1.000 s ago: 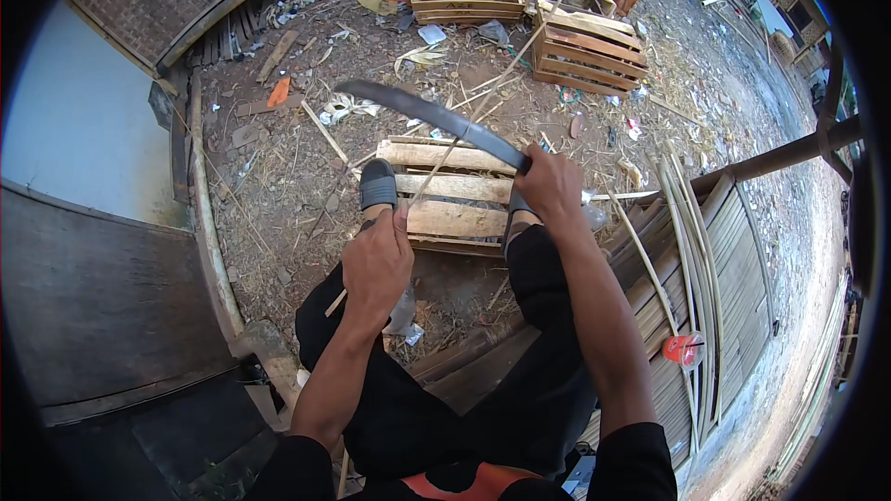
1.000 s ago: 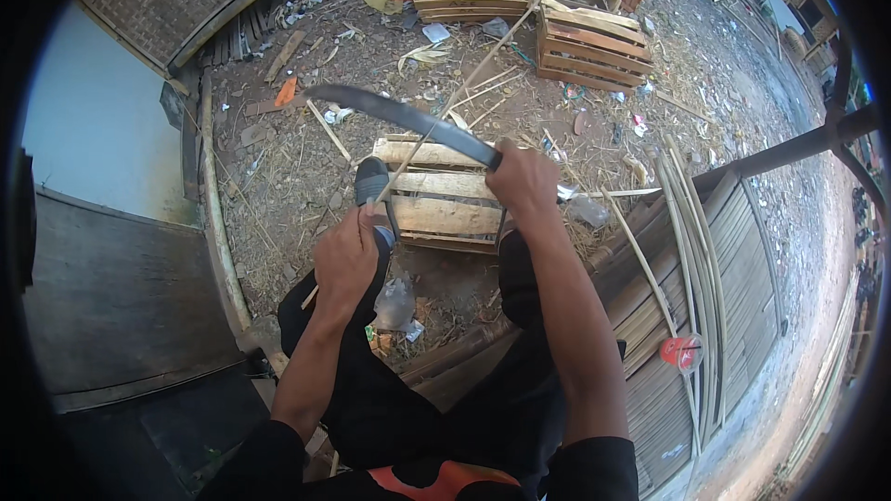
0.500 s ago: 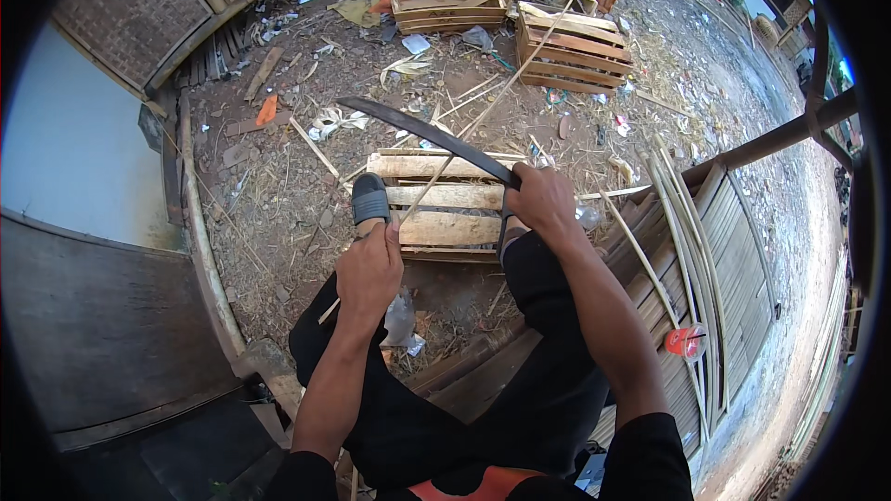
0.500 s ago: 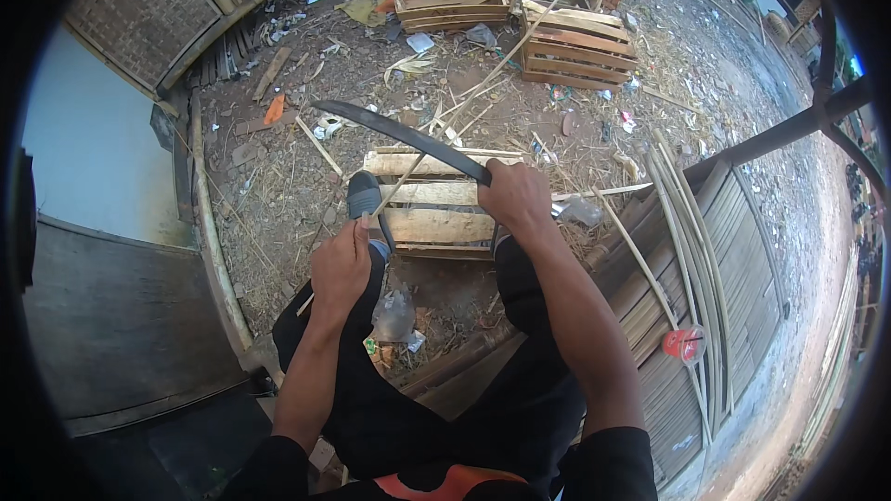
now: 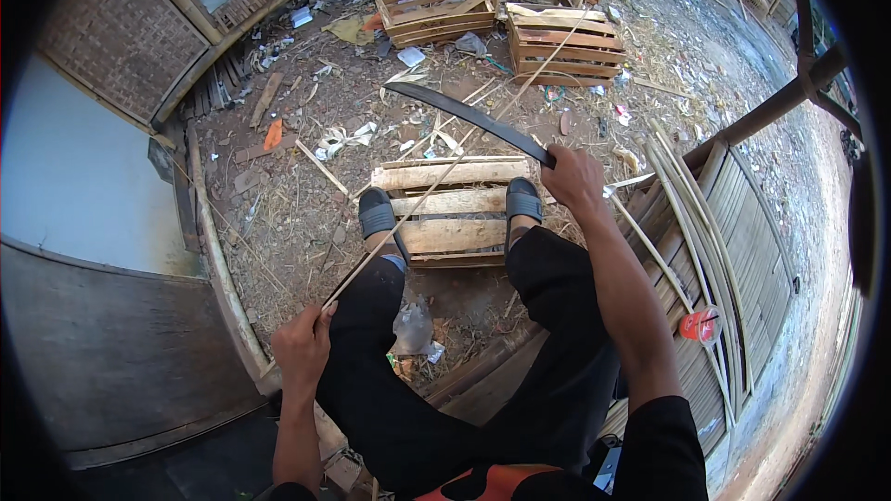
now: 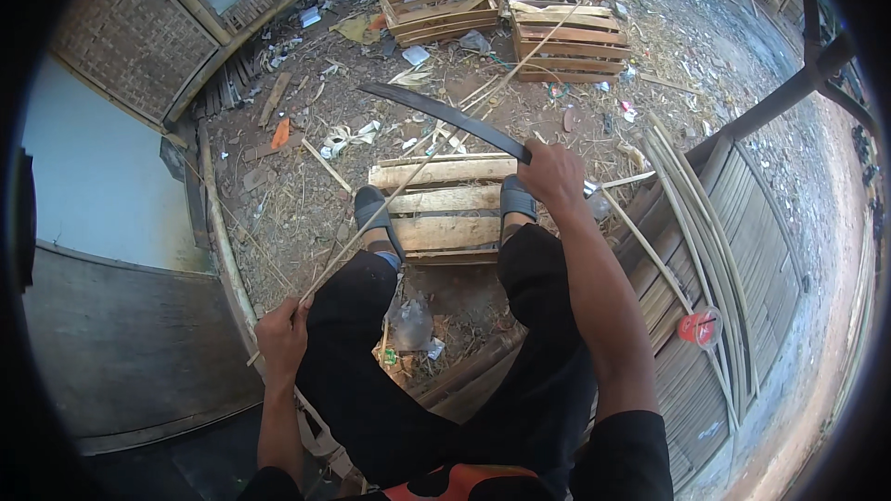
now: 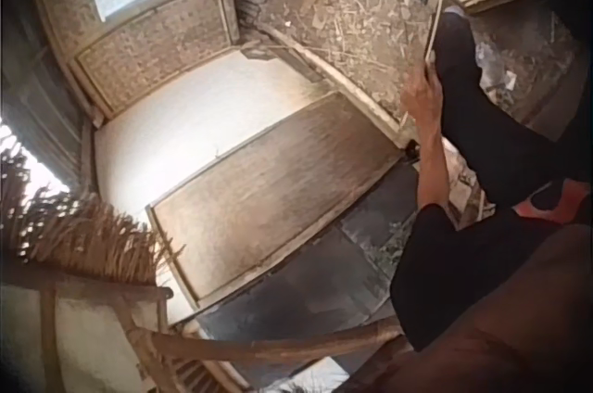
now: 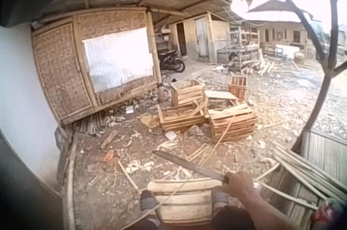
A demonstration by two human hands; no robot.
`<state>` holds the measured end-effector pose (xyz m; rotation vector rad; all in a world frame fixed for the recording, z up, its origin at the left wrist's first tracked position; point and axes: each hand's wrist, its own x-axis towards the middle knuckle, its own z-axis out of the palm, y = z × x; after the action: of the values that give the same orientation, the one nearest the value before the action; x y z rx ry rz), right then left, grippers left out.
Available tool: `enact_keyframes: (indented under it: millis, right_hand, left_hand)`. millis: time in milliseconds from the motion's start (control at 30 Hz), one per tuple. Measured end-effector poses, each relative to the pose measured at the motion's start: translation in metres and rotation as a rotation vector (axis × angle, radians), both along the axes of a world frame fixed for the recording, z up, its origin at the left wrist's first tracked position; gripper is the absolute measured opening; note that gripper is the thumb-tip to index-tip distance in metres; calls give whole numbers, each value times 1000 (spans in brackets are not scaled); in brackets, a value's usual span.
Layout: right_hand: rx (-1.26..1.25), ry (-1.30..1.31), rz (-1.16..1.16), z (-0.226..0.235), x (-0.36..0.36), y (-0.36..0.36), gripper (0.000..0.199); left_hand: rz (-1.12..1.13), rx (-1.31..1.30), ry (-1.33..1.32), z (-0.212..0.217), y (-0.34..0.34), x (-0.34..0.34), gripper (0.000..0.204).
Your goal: The person holds a long piece of wood and repeatedly shaves thin layers off of it with a large blade.
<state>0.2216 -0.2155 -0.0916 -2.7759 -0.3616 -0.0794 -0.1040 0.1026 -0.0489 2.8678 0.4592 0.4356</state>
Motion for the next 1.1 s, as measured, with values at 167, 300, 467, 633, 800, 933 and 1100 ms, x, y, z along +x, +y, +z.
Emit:
enact_keyframes:
  millis: [167,300,467,633,800,933,1100]
  right_hand:
    - [-5,-19,40,-2,-3,0,23]
    - [-13,-13,34,-2,-1,-12,22]
    - [8,-3,-32,-16,7,-35,22]
    - [48,-77,124,-1,-9,-20,20]
    - [4,-130,423,-10,-22,-5,24]
    - [24,-72,57,-21,7,-42,21]
    - [-45,-54,28,-14,-3,-39,20]
  left_hand:
    - [12,14,-71,-1,4,-31,16]
    - [-7,36,-96,-2,1,-53,15]
    - [60,-32,-83,-3,-8,-69,23]
    - [49,-3,-36,-4,-7,-72,20]
    - [37,25,-4,-8,-1,-81,16]
    - [-29,58,0,-7,-7,-74,18]
    - [-50,58,5,-8,2,-79,20]
